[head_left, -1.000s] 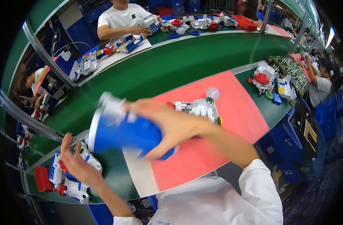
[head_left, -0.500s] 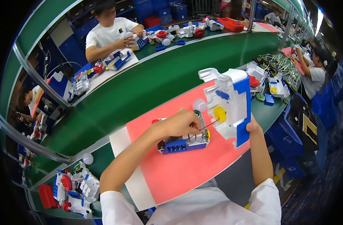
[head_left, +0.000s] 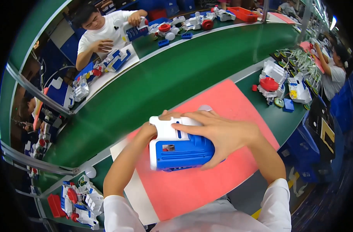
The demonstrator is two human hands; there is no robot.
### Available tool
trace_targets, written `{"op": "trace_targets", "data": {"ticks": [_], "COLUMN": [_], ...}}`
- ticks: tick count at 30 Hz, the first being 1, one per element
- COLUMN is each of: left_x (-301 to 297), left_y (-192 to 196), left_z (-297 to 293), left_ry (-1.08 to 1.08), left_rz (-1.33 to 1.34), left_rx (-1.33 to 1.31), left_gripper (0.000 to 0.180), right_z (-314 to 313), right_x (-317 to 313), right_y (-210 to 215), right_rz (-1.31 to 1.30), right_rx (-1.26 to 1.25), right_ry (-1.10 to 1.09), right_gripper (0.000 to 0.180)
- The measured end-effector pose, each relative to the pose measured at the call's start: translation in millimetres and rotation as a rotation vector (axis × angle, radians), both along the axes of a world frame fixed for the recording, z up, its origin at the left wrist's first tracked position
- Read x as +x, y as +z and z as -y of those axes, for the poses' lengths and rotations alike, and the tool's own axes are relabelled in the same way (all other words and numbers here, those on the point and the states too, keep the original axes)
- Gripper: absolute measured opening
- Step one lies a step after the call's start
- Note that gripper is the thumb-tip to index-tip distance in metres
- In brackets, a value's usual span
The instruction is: Assembling the internal components and outer housing of a product on a factory assembly line.
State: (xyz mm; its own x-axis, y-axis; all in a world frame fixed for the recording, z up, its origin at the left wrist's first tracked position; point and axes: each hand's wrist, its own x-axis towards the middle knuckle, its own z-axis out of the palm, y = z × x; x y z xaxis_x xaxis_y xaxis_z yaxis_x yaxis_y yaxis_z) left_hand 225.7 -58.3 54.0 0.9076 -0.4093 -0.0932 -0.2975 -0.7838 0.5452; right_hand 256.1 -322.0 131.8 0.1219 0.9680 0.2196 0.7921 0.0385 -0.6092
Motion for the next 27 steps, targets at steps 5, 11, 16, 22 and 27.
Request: {"op": "trace_targets", "data": {"ticks": [5, 11, 16, 22, 27], "left_x": [32, -53, -131, -139, -139], "left_y": [-32, -20, -26, -37, -40], "left_z": [-45, -45, 14, 35, 34], "left_ry": [0.089, 0.728, 0.807, 0.783, 0.756], "left_rz": [-0.316, -0.061, -0.062, 0.028, 0.025], "left_rx": [-0.406, -0.861, -1.072, -1.218, -1.217], "left_gripper": [0.028, 0.043, 0.078, 0.070, 0.070], "right_z": [-15, -27, -35, -39, -32], "right_x": [-15, -12, -8, -9, -11], "right_y": [3, -8, -3, 7, -11], "right_rz": [0.245, 0.273, 0.285, 0.170, 0.255], "right_rx": [-0.136, -0.286, -0.305, -0.406, -0.359], "right_ry": [-0.130, -0.103, -0.053, 0.005, -0.040], "right_gripper": [0.102, 0.103, 0.105, 0.107, 0.109]}}
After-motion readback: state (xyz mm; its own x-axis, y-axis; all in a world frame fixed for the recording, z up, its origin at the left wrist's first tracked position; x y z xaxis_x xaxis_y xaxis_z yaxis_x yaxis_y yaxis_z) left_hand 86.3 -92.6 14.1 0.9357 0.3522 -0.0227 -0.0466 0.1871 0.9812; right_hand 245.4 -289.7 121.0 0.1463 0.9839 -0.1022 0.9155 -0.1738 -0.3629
